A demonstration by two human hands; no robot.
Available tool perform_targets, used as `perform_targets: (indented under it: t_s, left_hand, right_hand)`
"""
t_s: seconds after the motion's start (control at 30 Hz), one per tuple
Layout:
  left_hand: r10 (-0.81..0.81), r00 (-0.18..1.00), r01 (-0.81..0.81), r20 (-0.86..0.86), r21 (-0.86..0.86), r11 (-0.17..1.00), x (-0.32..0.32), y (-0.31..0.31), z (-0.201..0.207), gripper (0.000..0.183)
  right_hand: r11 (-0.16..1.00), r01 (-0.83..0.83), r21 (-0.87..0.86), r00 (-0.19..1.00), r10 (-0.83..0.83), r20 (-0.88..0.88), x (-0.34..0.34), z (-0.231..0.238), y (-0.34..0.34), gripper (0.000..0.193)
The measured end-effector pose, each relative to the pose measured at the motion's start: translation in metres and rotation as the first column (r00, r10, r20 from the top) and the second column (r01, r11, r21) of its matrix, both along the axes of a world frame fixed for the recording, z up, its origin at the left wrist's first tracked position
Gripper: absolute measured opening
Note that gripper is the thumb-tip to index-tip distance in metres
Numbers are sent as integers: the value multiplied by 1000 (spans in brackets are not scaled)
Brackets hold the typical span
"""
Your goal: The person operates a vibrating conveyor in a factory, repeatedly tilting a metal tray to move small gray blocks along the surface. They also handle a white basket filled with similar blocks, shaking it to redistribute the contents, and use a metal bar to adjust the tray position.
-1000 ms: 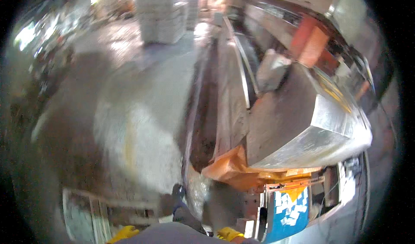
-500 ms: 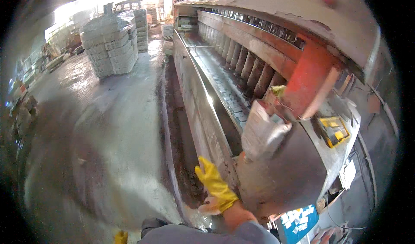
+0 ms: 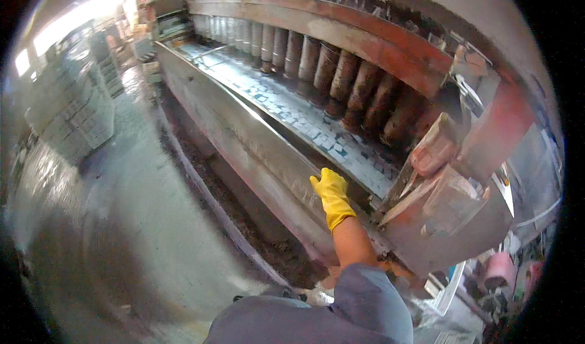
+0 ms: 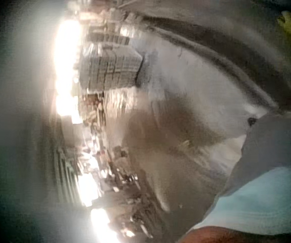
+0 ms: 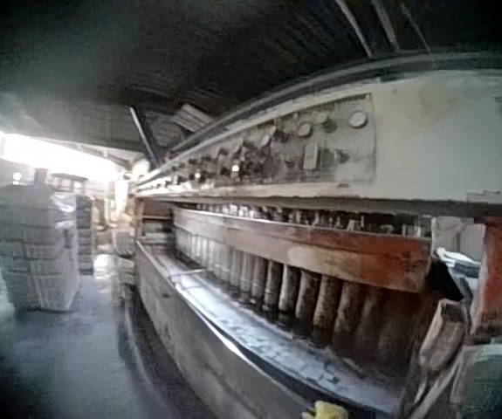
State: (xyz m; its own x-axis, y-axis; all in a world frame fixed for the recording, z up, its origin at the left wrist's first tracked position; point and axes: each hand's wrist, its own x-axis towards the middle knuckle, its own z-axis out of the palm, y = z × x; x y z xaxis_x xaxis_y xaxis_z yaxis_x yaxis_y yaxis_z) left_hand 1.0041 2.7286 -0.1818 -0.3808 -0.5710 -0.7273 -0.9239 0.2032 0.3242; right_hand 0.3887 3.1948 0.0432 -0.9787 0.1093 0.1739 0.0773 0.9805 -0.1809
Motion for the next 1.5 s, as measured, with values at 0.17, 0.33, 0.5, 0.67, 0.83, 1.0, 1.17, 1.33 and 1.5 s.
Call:
perform_targets:
  t_s: [0.17,0.33,0.5,0.67,0.83,1.0,1.17,1.33,1.5]
  left_hand:
    - [-105,987,84,-119,-167,982,-106,-177,3,47]
    - [-203,902,64,-380,-348,935,-293,-302,22,49]
    - [-82,829,82,-553,-26,996,-421,-297,74,50]
    - [-321,924,327,-210,-3,945,-406,-309,6,51]
    - [-324,946,322,8,73,944,-431,-347,16,52]
    - [-286,958,283,37,64,957,-481,-400,22,54]
    - [-289,957,286,33,66,956,-529,-463,15,55]
    - [-305,952,302,33,83,950,-574,-549,3,57]
    - [-340,940,338,25,68,939,-628,-651,-7,59]
  right_hand:
    - [995,73,65,997,-72,-23,5,9,-27,49]
    - [982,173,73,958,-151,-242,8,6,-39,51]
    - [964,258,63,759,-162,-630,-24,-22,-81,45]
    - [991,129,40,795,-80,-601,-129,-8,-180,39]
    - [998,23,51,829,9,-560,-243,6,-282,47]
    - [995,-67,81,817,101,-568,-350,10,-365,56]
    - [995,-40,91,813,86,-576,-395,12,-419,57]
    - [994,110,10,853,-89,-515,-398,7,-411,42]
    - [929,370,-3,813,-325,-484,-406,-1,-417,39]
